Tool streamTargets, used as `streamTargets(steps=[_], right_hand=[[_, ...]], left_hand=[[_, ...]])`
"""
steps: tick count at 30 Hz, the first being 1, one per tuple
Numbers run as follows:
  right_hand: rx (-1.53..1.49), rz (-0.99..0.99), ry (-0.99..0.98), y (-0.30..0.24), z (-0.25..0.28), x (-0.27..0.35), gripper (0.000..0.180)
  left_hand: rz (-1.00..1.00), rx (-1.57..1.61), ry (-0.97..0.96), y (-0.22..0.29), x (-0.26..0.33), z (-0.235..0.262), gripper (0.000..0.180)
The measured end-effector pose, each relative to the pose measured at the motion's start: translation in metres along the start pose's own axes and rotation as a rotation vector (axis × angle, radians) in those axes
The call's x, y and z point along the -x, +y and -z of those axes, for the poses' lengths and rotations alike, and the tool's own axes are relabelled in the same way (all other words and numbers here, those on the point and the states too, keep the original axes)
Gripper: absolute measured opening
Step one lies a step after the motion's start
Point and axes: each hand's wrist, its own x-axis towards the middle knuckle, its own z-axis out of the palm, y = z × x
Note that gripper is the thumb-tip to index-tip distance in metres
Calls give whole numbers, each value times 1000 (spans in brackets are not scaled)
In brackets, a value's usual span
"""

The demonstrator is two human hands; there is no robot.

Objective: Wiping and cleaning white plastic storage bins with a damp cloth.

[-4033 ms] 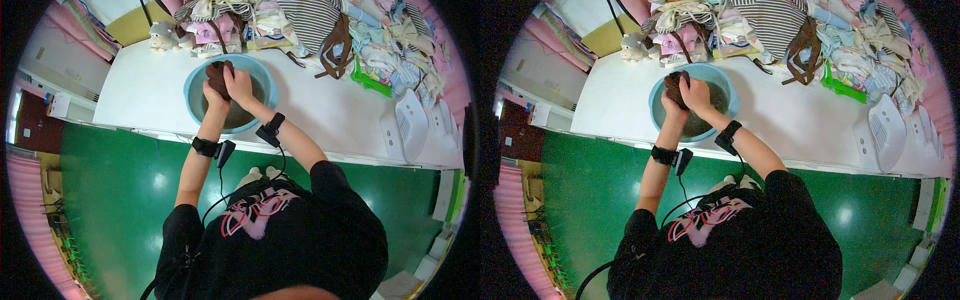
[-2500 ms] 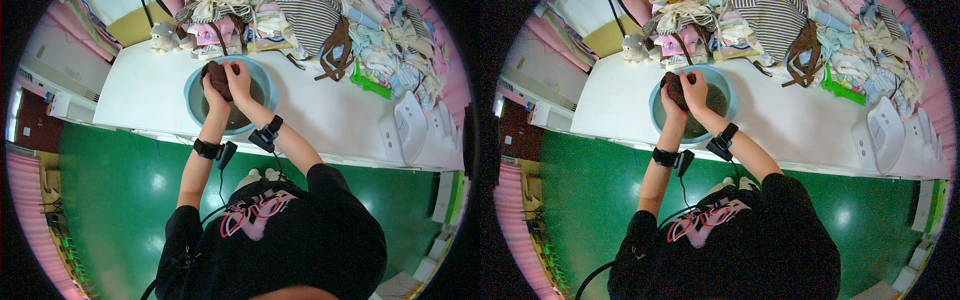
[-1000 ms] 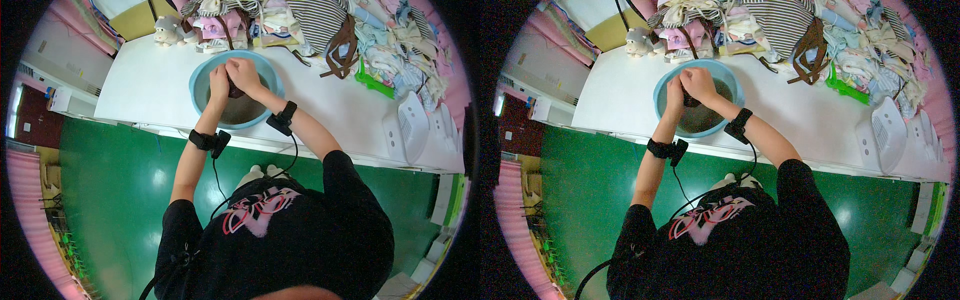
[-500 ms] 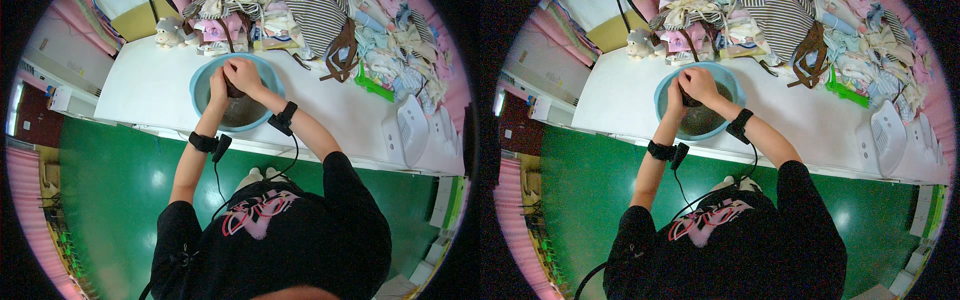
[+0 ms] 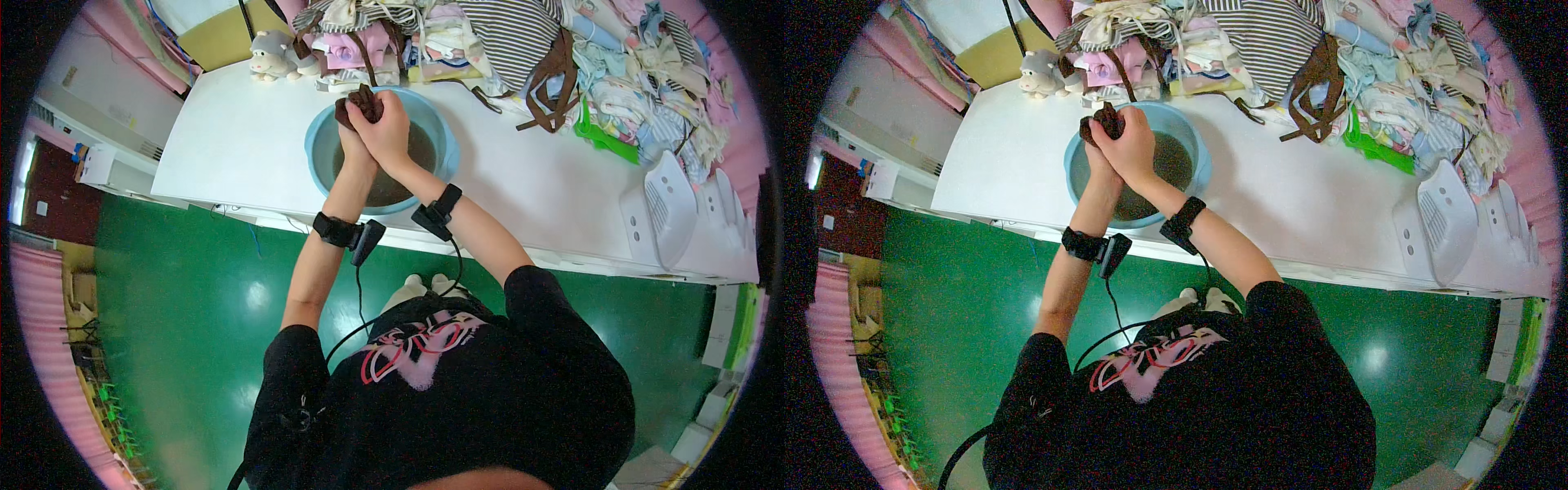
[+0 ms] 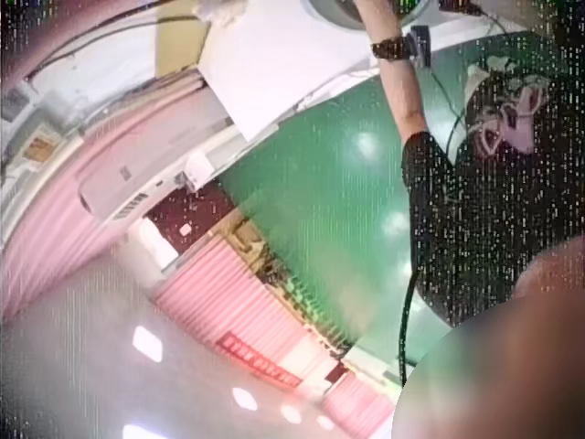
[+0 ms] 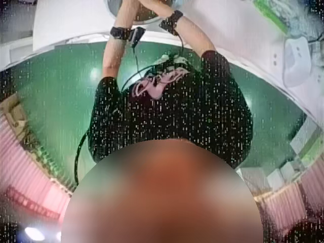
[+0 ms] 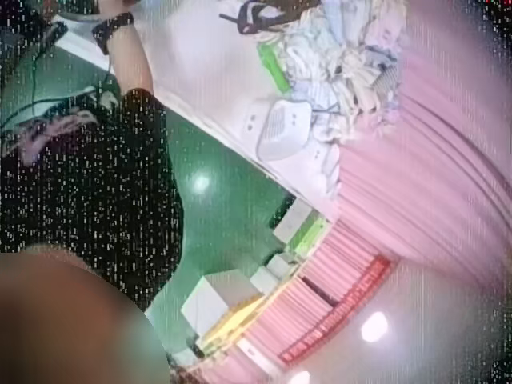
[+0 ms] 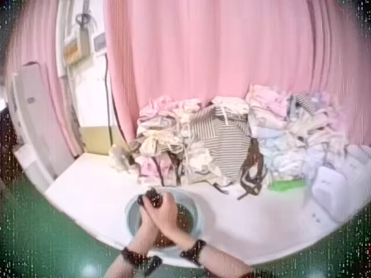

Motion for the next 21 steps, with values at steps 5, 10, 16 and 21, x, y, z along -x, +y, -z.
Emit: streamTargets(steps=[5,10,16,21], right_hand=[[13,-1,-97,4,1,-2,23],[-6,80,-190,1,2,2,21],[-37,77,-128,-3,1,3,21],[-25,181,-147,-4,0,-7,20]], left_hand=[[275,211,184,15,32,-37,47],[314,144,201,22,42,-33,48],[380,56,222,26,45,-29,49],[440,1,240,31,44,-26,49]])
